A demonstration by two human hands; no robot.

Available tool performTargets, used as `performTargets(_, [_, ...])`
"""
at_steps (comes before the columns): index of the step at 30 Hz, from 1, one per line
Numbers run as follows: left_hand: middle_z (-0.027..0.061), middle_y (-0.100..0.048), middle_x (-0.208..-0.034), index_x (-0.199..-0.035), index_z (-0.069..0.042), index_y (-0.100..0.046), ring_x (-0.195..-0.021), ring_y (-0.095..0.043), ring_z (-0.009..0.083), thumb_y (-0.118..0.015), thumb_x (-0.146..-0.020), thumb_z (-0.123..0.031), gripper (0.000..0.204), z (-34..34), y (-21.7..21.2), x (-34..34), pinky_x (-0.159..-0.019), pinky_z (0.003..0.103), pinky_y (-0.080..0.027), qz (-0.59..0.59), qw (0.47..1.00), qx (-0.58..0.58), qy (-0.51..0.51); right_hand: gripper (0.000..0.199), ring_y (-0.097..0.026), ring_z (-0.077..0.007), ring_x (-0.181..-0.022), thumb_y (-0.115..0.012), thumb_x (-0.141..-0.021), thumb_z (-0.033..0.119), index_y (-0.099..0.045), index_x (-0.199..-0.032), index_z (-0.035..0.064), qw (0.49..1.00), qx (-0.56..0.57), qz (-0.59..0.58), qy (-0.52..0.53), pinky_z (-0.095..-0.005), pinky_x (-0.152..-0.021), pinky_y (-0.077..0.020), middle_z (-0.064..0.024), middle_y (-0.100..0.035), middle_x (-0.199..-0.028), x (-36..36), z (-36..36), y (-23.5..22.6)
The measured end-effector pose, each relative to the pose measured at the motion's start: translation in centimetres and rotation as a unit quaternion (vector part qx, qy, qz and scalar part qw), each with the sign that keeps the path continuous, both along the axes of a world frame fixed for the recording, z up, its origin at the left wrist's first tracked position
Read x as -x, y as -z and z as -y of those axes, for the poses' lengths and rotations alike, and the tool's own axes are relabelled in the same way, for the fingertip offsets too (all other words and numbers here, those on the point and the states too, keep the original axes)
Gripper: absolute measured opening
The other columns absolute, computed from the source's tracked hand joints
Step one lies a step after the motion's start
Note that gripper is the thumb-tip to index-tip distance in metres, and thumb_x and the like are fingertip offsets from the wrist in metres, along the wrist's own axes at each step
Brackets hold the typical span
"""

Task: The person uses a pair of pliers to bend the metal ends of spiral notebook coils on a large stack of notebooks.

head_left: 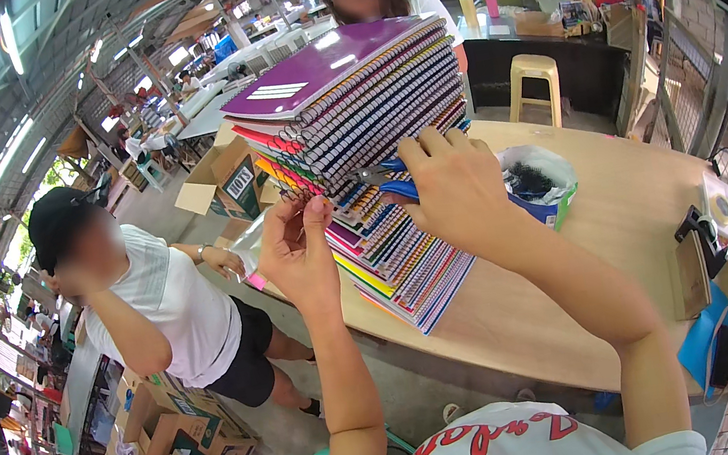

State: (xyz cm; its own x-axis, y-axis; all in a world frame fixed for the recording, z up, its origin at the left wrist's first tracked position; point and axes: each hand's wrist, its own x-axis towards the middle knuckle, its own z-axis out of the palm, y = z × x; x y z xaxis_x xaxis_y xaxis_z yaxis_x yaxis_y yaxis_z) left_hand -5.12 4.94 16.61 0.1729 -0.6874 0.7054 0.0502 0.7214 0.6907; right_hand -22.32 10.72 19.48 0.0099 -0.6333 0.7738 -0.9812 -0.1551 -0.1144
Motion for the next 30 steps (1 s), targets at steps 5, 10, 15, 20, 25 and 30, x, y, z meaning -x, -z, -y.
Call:
performTargets(5, [0.0108, -0.067, -0.087, -0.098, 0.006, -0.062, -0.077, -0.07, 0.0185, -0.067, -0.09, -0.004, 0.014, 0.0, -0.3, -0.1, -0.071, 0.03, -0.06, 0.008, 1.0, -0.005, 0.002, 0.048, -0.061, -0.0304, -0.091, -0.076, -0.074, 0.042, -0.06, -0.098, 0.0036, 0.999, -0.049, -0.006, 0.014, -0.0427, -0.075, -0.0496, -0.0127, -0.061, -0.095, -1.0, 0.4, -0.4])
performTargets(10, [0.0105, -0.067, -0.087, -0.098, 0.006, -0.062, -0.077, -0.069, 0.0181, -0.067, -0.09, -0.006, 0.015, 0.0, -0.2, 0.0, -0.07, 0.029, -0.06, 0.005, 1.0, -0.002, 0.003, 0.047, -0.062, -0.0306, -0.09, -0.076, -0.075, 0.041, -0.061, -0.096, 0.0025, 0.997, -0.068, -0.007, 0.026, -0.0423, -0.075, -0.0499, -0.0131, -0.062, -0.093, -1.1, 0.1, -0.6])
performTargets(15, [0.01, -0.067, -0.087, -0.097, 0.005, -0.062, -0.077, -0.069, 0.017, -0.068, -0.09, -0.008, 0.015, -0.1, 0.0, 0.0, -0.07, 0.028, -0.059, 0.001, 1.0, -0.002, 0.005, 0.045, -0.065, -0.0306, -0.084, -0.075, -0.076, 0.041, -0.061, -0.094, 0.0022, 0.998, -0.054, -0.031, 0.026, -0.0416, -0.071, -0.051, -0.0138, -0.063, -0.089, -1.3, 0.5, -0.4])
performTargets(20, [0.0091, -0.067, -0.086, -0.096, 0.004, -0.061, -0.076, -0.068, 0.0159, -0.068, -0.091, -0.01, 0.017, 0.1, -0.1, 0.3, -0.07, 0.028, -0.059, -0.004, 1.0, 0.001, -0.01, 0.029, -0.066, -0.0313, -0.078, -0.073, -0.074, 0.024, -0.06, -0.088, 0.0019, 0.996, -0.082, -0.013, -0.012, -0.0422, -0.068, -0.0522, -0.0152, -0.064, -0.082, -0.5, 1.5, -0.5])
performTargets(25, [0.0099, -0.066, -0.086, -0.095, 0.006, -0.06, -0.074, -0.067, 0.0147, -0.069, -0.089, -0.005, 0.015, -0.3, -0.7, 0.6, -0.07, 0.026, -0.059, -0.027, 0.999, -0.023, 0.009, 0.022, -0.066, -0.0325, -0.077, -0.067, -0.068, 0.009, -0.059, -0.087, 0.0016, 0.995, -0.094, 0.003, -0.041, -0.0428, -0.069, -0.0529, -0.0152, -0.064, -0.079, 0.3, 1.2, -0.4])
performTargets(30, [0.0098, -0.066, -0.087, -0.098, 0.005, -0.06, -0.075, -0.068, 0.0156, -0.068, -0.091, -0.011, 0.019, -0.1, -0.9, 0.4, -0.069, 0.028, -0.06, -0.001, 1.0, 0.008, -0.004, 0.036, -0.063, -0.0312, -0.083, -0.075, -0.074, 0.029, -0.059, -0.093, 0.0034, 1.0, -0.014, -0.014, -0.011, -0.0431, -0.072, -0.0507, -0.0125, -0.062, -0.089, 0.1, -0.3, -1.1])
